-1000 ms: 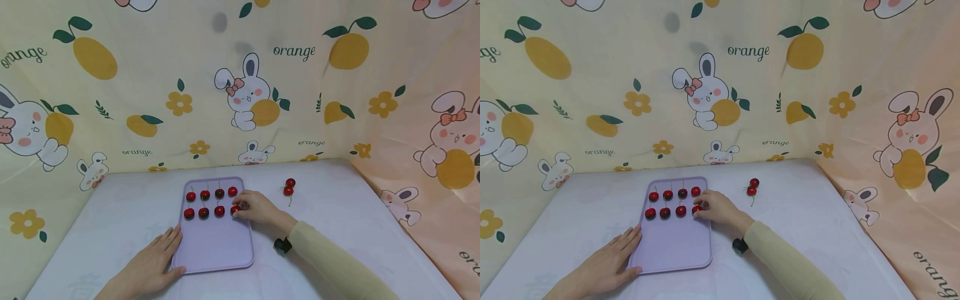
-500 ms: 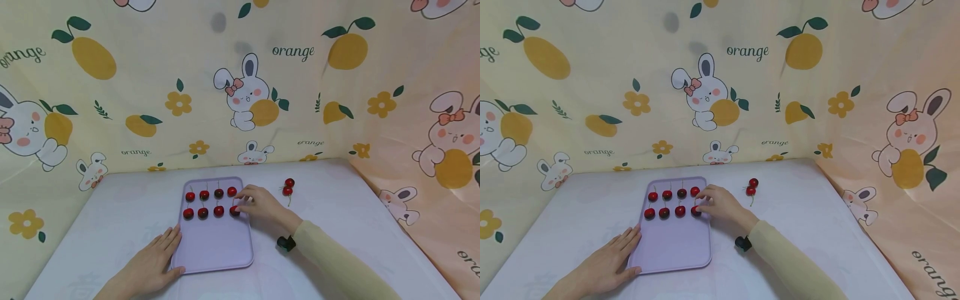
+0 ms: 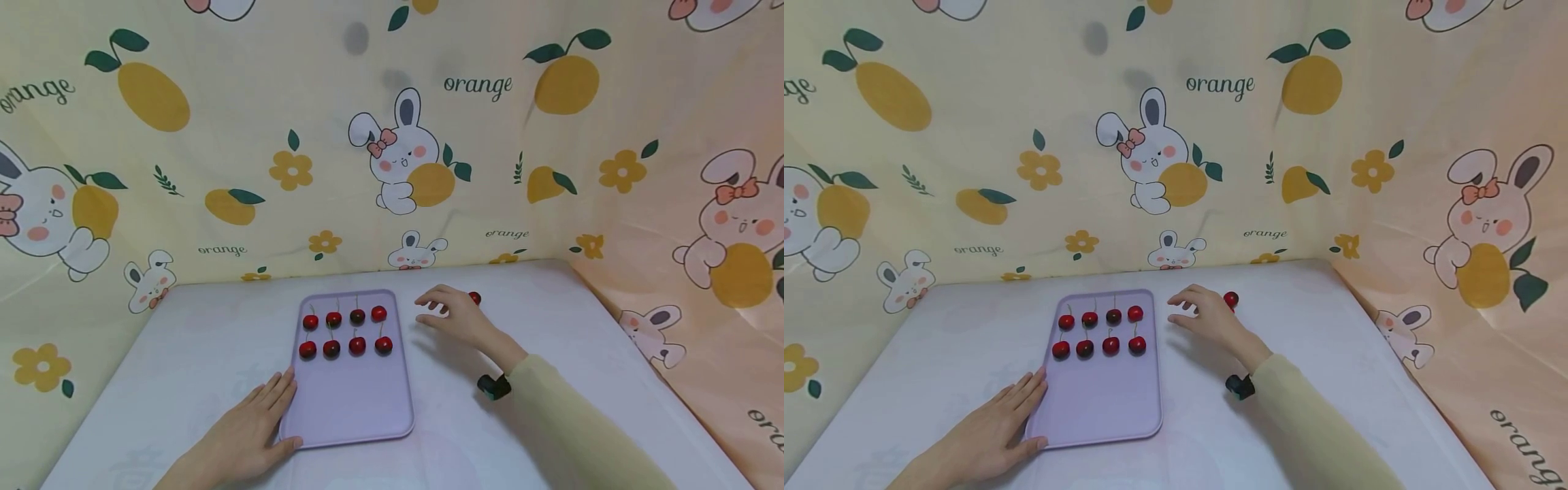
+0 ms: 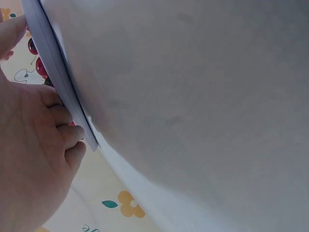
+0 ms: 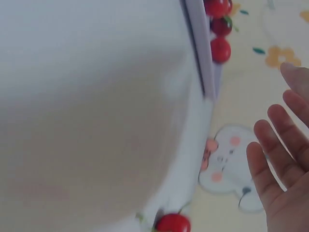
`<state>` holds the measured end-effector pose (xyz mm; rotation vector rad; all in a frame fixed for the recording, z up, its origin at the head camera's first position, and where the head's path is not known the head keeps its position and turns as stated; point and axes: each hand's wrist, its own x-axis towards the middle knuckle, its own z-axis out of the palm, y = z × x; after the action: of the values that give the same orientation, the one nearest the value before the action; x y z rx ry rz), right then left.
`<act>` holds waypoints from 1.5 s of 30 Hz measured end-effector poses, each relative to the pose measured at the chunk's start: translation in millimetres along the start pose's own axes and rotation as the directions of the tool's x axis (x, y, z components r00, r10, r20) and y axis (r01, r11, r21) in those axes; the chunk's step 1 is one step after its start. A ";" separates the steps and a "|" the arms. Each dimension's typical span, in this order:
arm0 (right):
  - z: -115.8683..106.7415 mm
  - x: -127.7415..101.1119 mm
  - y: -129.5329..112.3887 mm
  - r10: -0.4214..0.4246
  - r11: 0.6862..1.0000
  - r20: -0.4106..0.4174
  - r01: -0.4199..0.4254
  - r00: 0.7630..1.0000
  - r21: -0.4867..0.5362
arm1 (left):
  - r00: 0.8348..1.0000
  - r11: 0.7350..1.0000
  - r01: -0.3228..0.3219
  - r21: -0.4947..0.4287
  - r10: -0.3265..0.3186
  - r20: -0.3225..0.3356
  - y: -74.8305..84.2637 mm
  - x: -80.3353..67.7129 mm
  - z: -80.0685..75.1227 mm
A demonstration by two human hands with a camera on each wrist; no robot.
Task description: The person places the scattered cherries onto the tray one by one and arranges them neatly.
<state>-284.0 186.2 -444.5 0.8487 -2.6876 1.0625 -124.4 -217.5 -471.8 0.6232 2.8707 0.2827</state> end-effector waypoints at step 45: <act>-64.0 -2.9 98.0 0.198 0.967 0.142 -0.169 0.970 -0.188 | 1.000 1.000 0.013 -0.019 -0.012 0.024 1.8 -0.8 -2.4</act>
<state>-340.3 288.2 -455.7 0.6910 -2.9898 0.8036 -123.5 -216.6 -469.0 0.6012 2.8451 0.2981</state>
